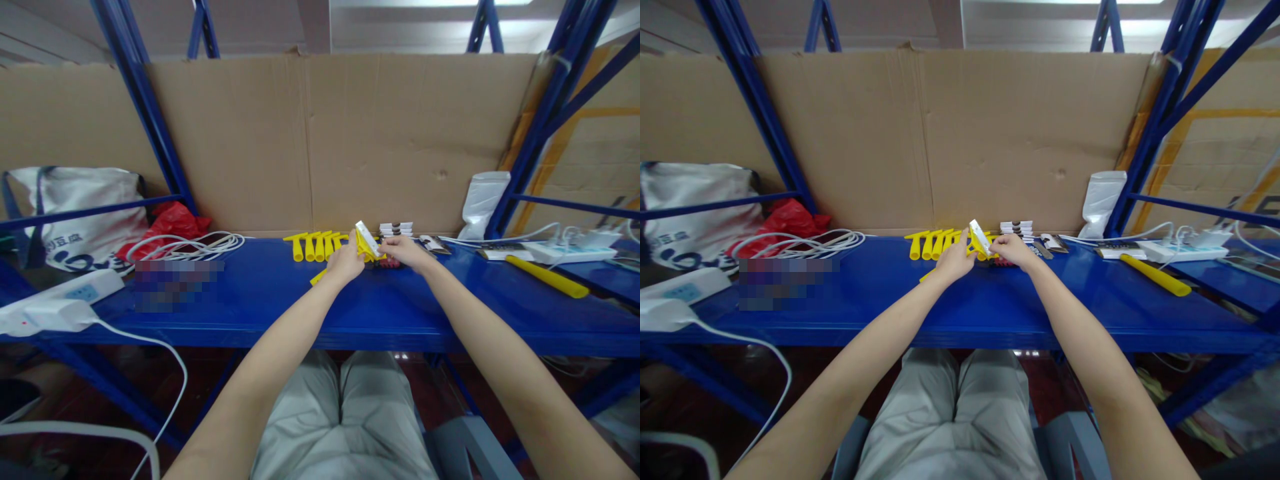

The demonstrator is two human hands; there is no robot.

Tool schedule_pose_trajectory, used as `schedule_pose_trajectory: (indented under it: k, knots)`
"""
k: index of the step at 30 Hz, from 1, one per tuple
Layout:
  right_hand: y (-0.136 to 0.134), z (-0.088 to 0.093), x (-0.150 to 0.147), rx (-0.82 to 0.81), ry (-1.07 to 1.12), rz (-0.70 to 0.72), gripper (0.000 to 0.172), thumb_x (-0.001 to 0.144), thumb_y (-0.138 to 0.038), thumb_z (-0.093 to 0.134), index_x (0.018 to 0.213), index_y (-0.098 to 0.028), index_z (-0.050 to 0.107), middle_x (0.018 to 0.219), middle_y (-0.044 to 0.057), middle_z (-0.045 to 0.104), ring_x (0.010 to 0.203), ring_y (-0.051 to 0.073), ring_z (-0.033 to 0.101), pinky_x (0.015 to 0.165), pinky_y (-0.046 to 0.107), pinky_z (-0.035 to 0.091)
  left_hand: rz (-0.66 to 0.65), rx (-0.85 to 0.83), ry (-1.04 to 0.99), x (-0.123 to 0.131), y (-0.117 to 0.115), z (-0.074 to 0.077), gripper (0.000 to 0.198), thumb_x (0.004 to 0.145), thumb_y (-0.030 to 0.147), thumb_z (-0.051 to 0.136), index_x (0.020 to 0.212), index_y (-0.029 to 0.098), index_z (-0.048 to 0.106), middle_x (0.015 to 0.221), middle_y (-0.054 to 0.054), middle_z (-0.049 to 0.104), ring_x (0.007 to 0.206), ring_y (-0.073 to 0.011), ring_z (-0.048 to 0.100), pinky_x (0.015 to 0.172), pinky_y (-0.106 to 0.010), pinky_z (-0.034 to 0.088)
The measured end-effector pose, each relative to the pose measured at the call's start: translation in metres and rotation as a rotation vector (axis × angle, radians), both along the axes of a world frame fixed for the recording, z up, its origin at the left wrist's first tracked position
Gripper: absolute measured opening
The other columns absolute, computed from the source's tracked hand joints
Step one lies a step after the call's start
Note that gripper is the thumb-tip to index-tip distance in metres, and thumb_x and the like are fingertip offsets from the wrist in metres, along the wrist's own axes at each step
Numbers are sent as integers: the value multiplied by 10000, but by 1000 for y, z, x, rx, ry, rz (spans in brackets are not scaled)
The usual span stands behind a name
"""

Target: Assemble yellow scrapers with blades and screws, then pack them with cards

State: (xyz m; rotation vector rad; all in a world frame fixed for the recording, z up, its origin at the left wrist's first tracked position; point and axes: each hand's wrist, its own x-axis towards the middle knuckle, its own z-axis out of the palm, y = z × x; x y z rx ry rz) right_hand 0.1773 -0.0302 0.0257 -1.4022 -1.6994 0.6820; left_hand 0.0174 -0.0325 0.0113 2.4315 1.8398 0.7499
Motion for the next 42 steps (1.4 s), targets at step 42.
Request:
schedule_pose_trajectory:
  k: [42]
  knots:
    - [10, -14, 11, -118, 162, 183, 226, 813, -317, 627, 697, -172, 499, 489, -27, 547, 407, 58, 452, 395, 158, 300, -185, 49, 22, -3, 1, 0, 463, 910, 251, 448, 1367, 328, 456, 1265, -39, 587, 1149, -210, 548, 966, -345, 432]
